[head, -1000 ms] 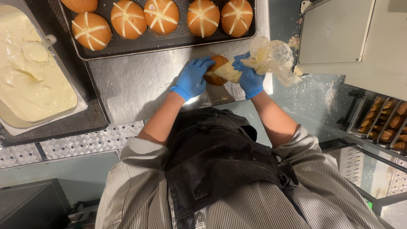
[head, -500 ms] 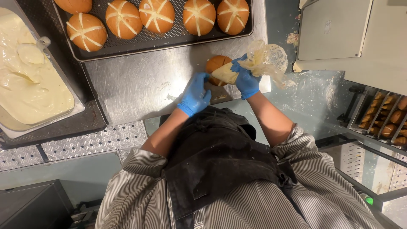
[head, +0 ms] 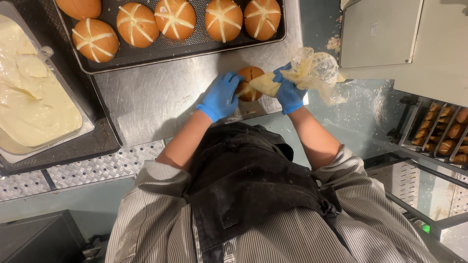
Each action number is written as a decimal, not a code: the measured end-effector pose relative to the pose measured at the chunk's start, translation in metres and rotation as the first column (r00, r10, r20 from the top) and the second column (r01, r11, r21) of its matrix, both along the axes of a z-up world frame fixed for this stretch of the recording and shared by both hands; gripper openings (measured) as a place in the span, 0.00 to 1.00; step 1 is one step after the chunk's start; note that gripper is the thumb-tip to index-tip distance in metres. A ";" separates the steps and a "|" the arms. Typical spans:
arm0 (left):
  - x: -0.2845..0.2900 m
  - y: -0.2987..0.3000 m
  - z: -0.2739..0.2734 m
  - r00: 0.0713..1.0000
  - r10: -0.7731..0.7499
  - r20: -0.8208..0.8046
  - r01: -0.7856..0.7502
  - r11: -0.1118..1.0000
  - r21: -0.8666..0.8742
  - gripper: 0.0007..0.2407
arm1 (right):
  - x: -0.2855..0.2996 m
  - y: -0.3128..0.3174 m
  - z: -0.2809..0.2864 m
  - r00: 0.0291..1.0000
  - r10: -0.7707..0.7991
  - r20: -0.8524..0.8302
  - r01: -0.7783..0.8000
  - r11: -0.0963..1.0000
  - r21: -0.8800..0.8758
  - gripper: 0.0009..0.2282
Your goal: Filling baked buns with cream using a piping bag in a commercial bakery.
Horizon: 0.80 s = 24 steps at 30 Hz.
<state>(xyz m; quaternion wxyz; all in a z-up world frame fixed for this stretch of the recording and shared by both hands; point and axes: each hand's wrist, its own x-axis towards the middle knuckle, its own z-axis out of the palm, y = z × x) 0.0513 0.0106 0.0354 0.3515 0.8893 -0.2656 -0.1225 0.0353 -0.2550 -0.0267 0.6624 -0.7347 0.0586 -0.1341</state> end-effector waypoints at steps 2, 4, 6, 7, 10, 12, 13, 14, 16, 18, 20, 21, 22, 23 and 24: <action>-0.008 -0.003 0.000 1.000 0.017 -0.012 -0.017 1.000 -0.013 0.25 | -0.002 0.001 -0.007 1.000 -0.010 -0.014 0.010 1.000 -0.012 0.05; -0.017 -0.007 0.001 0.999 0.034 -0.028 -0.035 0.999 -0.023 0.26 | -0.005 0.004 -0.012 0.999 -0.021 -0.033 0.020 1.000 -0.023 0.05; -0.024 -0.013 0.005 0.992 0.045 -0.121 -0.048 0.999 -0.017 0.31 | -0.004 0.009 -0.014 1.000 0.002 0.019 -0.001 0.998 -0.062 0.06; -0.029 -0.014 -0.001 0.992 0.044 -0.122 -0.047 0.999 -0.016 0.31 | -0.003 0.011 -0.010 1.000 0.001 0.018 0.000 0.998 -0.061 0.06; -0.038 -0.015 -0.014 0.970 0.121 -0.213 -0.143 0.985 -0.091 0.31 | 0.000 0.013 -0.003 0.996 0.029 0.087 -0.025 0.998 -0.054 0.06; -0.038 -0.010 -0.016 0.958 0.211 -0.195 -0.241 0.959 -0.146 0.29 | 0.001 0.010 -0.003 0.996 0.050 0.068 -0.046 0.997 -0.055 0.05; -0.031 -0.008 -0.015 0.958 0.213 -0.194 -0.243 0.959 -0.145 0.29 | 0.003 0.005 -0.003 0.996 0.051 0.069 -0.048 0.997 -0.053 0.05; -0.024 -0.006 -0.014 0.981 0.179 -0.080 -0.186 0.978 -0.091 0.30 | 0.005 0.001 -0.002 0.998 0.035 0.050 -0.033 0.999 -0.038 0.05; -0.009 -0.004 -0.007 0.991 0.134 0.031 -0.133 0.991 -0.031 0.30 | 0.010 -0.007 0.006 0.999 0.017 0.031 -0.017 1.000 -0.025 0.05; 0.007 -0.005 0.006 0.985 -0.022 0.172 0.016 0.999 0.038 0.29 | 0.017 -0.012 0.020 0.999 -0.032 0.009 0.031 0.994 0.107 0.07; 0.013 -0.007 0.006 0.989 -0.061 0.137 0.053 0.997 0.060 0.28 | 0.028 -0.016 0.046 0.990 -0.140 -0.028 0.142 0.947 0.287 0.05; 0.018 -0.009 0.006 0.990 -0.096 0.101 0.088 0.993 0.081 0.27 | 0.035 -0.019 0.059 0.969 -0.235 -0.083 0.247 0.857 0.453 0.04; 0.016 -0.008 0.003 0.990 -0.096 0.103 0.088 0.993 0.080 0.27 | 0.033 -0.031 0.072 0.969 -0.235 -0.080 0.246 0.858 0.452 0.04; 0.013 -0.006 -0.001 0.993 -0.098 0.062 0.091 0.990 0.112 0.25 | 0.030 -0.042 0.085 0.971 -0.212 -0.109 0.237 0.804 0.546 0.08; 0.010 -0.004 -0.005 0.995 -0.099 0.021 0.095 0.985 0.143 0.23 | 0.027 -0.053 0.098 0.974 -0.185 -0.134 0.228 0.739 0.634 0.14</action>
